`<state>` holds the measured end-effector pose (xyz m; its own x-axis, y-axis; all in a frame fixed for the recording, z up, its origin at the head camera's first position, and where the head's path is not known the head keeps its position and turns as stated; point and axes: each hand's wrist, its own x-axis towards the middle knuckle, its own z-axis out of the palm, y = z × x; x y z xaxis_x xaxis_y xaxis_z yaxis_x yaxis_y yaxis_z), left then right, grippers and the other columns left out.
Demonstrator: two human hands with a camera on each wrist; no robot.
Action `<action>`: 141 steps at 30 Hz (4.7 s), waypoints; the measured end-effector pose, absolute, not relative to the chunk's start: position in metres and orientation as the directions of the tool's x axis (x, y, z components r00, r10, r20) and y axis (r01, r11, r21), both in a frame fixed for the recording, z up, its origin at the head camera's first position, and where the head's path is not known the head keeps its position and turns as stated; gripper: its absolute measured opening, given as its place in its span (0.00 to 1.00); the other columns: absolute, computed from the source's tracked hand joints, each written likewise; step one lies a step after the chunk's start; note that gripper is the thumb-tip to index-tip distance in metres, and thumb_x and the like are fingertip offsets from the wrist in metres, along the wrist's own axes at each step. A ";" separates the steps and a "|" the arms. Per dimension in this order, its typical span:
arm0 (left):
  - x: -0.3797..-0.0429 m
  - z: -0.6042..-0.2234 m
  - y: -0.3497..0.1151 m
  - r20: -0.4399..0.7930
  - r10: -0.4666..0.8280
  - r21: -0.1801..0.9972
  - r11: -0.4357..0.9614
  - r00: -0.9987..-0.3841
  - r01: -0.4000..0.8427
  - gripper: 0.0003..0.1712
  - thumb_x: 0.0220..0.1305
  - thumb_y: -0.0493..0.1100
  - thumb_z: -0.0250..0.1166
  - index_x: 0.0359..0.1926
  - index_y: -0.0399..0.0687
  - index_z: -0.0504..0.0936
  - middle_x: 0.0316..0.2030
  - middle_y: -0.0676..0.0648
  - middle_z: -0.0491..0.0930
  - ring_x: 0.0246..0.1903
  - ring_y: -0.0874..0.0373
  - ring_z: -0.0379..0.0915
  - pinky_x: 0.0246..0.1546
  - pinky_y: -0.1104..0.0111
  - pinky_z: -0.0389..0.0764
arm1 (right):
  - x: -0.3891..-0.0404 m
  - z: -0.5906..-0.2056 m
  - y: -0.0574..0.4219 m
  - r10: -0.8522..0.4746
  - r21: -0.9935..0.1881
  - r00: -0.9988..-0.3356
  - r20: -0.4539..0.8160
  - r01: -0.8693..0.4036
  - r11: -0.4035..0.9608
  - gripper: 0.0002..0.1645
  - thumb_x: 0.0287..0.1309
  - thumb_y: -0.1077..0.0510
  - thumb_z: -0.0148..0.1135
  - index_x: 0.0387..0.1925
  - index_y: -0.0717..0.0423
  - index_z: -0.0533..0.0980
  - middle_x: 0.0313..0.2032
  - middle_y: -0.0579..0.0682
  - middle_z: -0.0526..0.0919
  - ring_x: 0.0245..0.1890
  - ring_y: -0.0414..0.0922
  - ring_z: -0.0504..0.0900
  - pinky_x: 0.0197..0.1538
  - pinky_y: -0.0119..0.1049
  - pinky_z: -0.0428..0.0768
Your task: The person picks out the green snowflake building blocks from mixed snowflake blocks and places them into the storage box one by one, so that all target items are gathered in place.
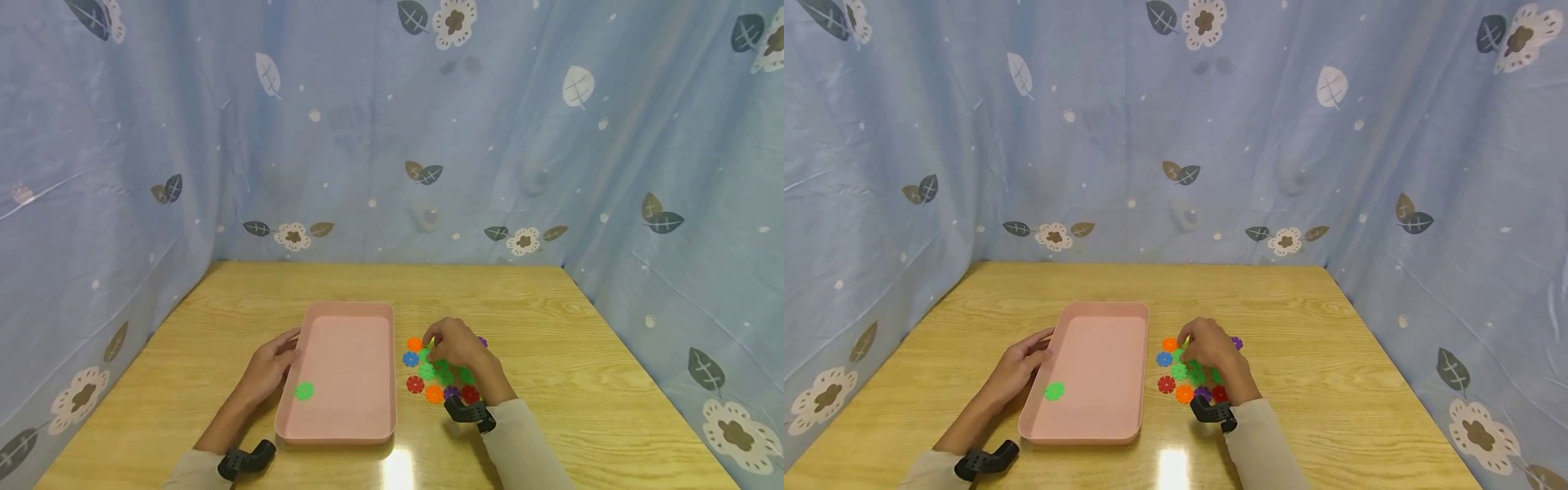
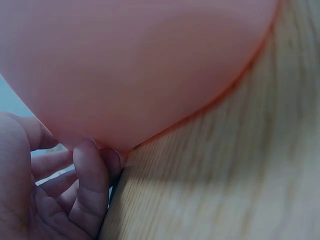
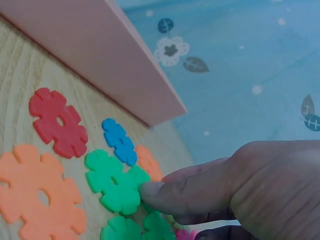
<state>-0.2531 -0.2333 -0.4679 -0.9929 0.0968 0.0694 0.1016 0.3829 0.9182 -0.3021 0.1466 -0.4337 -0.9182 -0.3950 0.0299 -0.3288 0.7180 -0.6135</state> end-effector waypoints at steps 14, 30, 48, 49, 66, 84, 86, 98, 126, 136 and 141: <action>-0.253 -0.467 -0.233 0.086 0.100 0.910 0.397 -0.991 0.119 0.28 0.70 0.46 0.53 0.69 0.50 0.63 0.60 0.39 0.70 0.54 0.43 0.72 0.50 0.55 0.77 | -0.304 -0.438 0.143 -0.364 -0.631 -0.931 0.019 -0.293 0.718 0.08 0.43 0.68 0.72 0.26 0.56 0.80 0.24 0.45 0.77 0.26 0.43 0.73 0.30 0.35 0.76; -0.253 -0.468 -0.233 0.115 0.121 0.897 0.414 -0.986 0.155 0.28 0.70 0.44 0.51 0.69 0.46 0.61 0.61 0.36 0.69 0.56 0.40 0.70 0.51 0.55 0.76 | -0.299 -0.438 0.134 -0.313 -0.588 -0.950 -0.012 -0.247 0.770 0.10 0.43 0.70 0.66 0.27 0.55 0.78 0.26 0.46 0.76 0.25 0.44 0.74 0.29 0.36 0.76; -0.235 -0.437 -0.223 0.082 0.127 0.902 0.412 -0.989 0.128 0.27 0.70 0.40 0.51 0.68 0.40 0.61 0.61 0.32 0.67 0.57 0.37 0.68 0.54 0.51 0.73 | -0.302 -0.435 0.142 -0.367 -0.693 -0.930 0.002 -0.266 0.670 0.06 0.46 0.71 0.63 0.25 0.60 0.75 0.22 0.49 0.75 0.21 0.44 0.70 0.23 0.34 0.71; -0.235 -0.437 -0.222 0.082 0.126 0.902 0.413 -0.989 0.128 0.27 0.70 0.40 0.51 0.68 0.40 0.61 0.61 0.32 0.67 0.58 0.37 0.67 0.54 0.51 0.73 | -0.302 -0.436 0.142 -0.374 -0.703 -0.927 0.011 -0.273 0.656 0.06 0.46 0.71 0.62 0.26 0.60 0.75 0.22 0.50 0.75 0.21 0.44 0.70 0.23 0.34 0.71; -0.251 -0.463 -0.232 0.064 0.112 0.923 0.370 -0.992 0.101 0.28 0.70 0.44 0.52 0.69 0.45 0.62 0.62 0.37 0.68 0.56 0.43 0.71 0.51 0.58 0.77 | -0.298 -0.417 0.137 -0.370 -0.799 -0.910 0.188 -0.361 0.481 0.02 0.57 0.65 0.60 0.34 0.58 0.75 0.24 0.51 0.76 0.24 0.53 0.76 0.23 0.36 0.76; -0.252 -0.467 -0.233 0.073 0.076 0.932 0.350 -0.994 0.095 0.27 0.69 0.43 0.52 0.68 0.47 0.65 0.59 0.37 0.72 0.26 0.50 0.77 0.20 0.64 0.77 | -0.266 -0.382 0.090 -0.428 -0.804 -0.847 0.316 -0.479 0.354 0.10 0.57 0.72 0.57 0.42 0.68 0.77 0.26 0.62 0.79 0.22 0.57 0.77 0.25 0.40 0.79; -0.252 -0.467 -0.233 0.074 0.077 0.933 0.347 -0.994 0.096 0.27 0.69 0.43 0.53 0.68 0.47 0.65 0.59 0.37 0.72 0.27 0.50 0.78 0.21 0.65 0.77 | -0.269 -0.389 0.086 -0.427 -0.809 -0.849 0.311 -0.472 0.351 0.10 0.57 0.70 0.58 0.41 0.64 0.78 0.26 0.59 0.79 0.22 0.55 0.77 0.24 0.38 0.79; -0.241 -0.451 -0.227 0.061 0.129 0.951 0.293 -0.990 0.096 0.27 0.71 0.39 0.49 0.69 0.40 0.60 0.61 0.33 0.68 0.51 0.41 0.74 0.41 0.63 0.81 | -0.273 -0.408 0.058 -0.485 -0.808 -0.827 0.285 -0.479 0.342 0.08 0.57 0.66 0.58 0.38 0.54 0.78 0.23 0.50 0.80 0.20 0.45 0.77 0.24 0.35 0.78; -0.251 -0.468 -0.231 0.076 0.138 0.958 0.264 -0.988 0.110 0.28 0.71 0.41 0.50 0.70 0.43 0.58 0.61 0.35 0.68 0.49 0.43 0.77 0.36 0.65 0.81 | -0.258 -0.425 0.001 -0.576 -0.769 -0.804 0.149 -0.460 0.444 0.07 0.54 0.66 0.64 0.34 0.53 0.79 0.20 0.42 0.76 0.19 0.35 0.73 0.24 0.27 0.75; -0.250 -0.467 -0.229 0.090 0.128 0.943 0.308 -0.988 0.126 0.28 0.71 0.43 0.51 0.70 0.46 0.60 0.61 0.37 0.70 0.52 0.44 0.75 0.41 0.66 0.81 | -0.255 -0.436 -0.010 -0.538 -0.675 -0.835 0.115 -0.463 0.574 0.10 0.48 0.68 0.61 0.29 0.51 0.80 0.18 0.39 0.75 0.22 0.36 0.71 0.24 0.28 0.71; -0.248 -0.467 -0.226 0.104 0.127 0.931 0.336 -0.986 0.141 0.29 0.71 0.45 0.51 0.70 0.46 0.60 0.61 0.37 0.69 0.56 0.43 0.71 0.48 0.62 0.79 | -0.252 -0.442 -0.013 -0.503 -0.631 -0.858 0.101 -0.446 0.635 0.08 0.46 0.64 0.65 0.26 0.47 0.80 0.18 0.37 0.75 0.24 0.36 0.71 0.27 0.29 0.70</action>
<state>-0.2477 -0.2264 -0.4665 -0.9864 0.1268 0.1041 0.1415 0.3364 0.9310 -0.2523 -0.0134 -0.4417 -0.8582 -0.5034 0.1009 -0.4464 0.6346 -0.6309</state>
